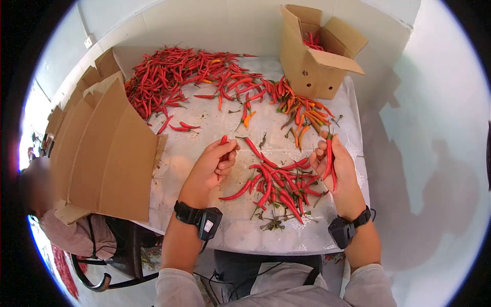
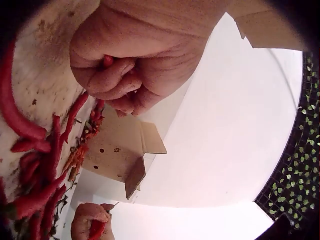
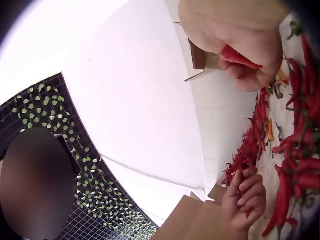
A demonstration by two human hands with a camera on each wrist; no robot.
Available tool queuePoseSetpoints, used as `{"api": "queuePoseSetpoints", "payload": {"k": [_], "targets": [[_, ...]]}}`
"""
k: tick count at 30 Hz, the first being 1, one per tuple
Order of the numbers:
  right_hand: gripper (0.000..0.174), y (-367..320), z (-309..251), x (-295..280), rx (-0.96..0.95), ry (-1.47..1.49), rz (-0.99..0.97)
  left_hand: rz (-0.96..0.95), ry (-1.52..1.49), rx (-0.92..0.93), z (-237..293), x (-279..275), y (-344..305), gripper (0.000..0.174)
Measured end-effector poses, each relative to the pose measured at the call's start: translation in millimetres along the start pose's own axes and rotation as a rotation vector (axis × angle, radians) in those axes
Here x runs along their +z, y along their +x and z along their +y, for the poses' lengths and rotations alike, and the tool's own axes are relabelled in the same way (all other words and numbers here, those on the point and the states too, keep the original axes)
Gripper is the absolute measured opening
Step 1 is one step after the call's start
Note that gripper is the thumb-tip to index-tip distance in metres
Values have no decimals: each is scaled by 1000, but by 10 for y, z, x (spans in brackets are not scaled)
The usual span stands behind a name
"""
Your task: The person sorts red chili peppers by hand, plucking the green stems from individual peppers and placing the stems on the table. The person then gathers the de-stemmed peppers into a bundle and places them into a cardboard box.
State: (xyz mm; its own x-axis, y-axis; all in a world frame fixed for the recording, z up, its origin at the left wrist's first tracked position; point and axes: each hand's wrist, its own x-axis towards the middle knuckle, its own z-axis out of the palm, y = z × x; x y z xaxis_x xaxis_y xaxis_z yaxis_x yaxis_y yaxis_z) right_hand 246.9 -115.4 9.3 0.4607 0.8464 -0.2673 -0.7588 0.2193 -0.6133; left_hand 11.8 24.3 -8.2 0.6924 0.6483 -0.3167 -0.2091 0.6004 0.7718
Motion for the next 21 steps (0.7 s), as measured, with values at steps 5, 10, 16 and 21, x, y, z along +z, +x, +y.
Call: {"api": "queuePoseSetpoints", "payload": {"k": [5, 10, 16, 21], "targets": [[25, 4, -207, -208, 166, 7, -172, 2, -45, -3, -14, -88, 42, 14], [21, -117, -467, -114, -107, 46, 7, -12, -26, -11, -72, -186, 106, 14], [27, -367, -979, 423, -690, -346, -12, -40, -18, 2, -85, -97, 55, 14], [28, -427, -1229, 1253, -1329, -436, 76, -46, 10, -8, -82, -58, 50, 13]]}}
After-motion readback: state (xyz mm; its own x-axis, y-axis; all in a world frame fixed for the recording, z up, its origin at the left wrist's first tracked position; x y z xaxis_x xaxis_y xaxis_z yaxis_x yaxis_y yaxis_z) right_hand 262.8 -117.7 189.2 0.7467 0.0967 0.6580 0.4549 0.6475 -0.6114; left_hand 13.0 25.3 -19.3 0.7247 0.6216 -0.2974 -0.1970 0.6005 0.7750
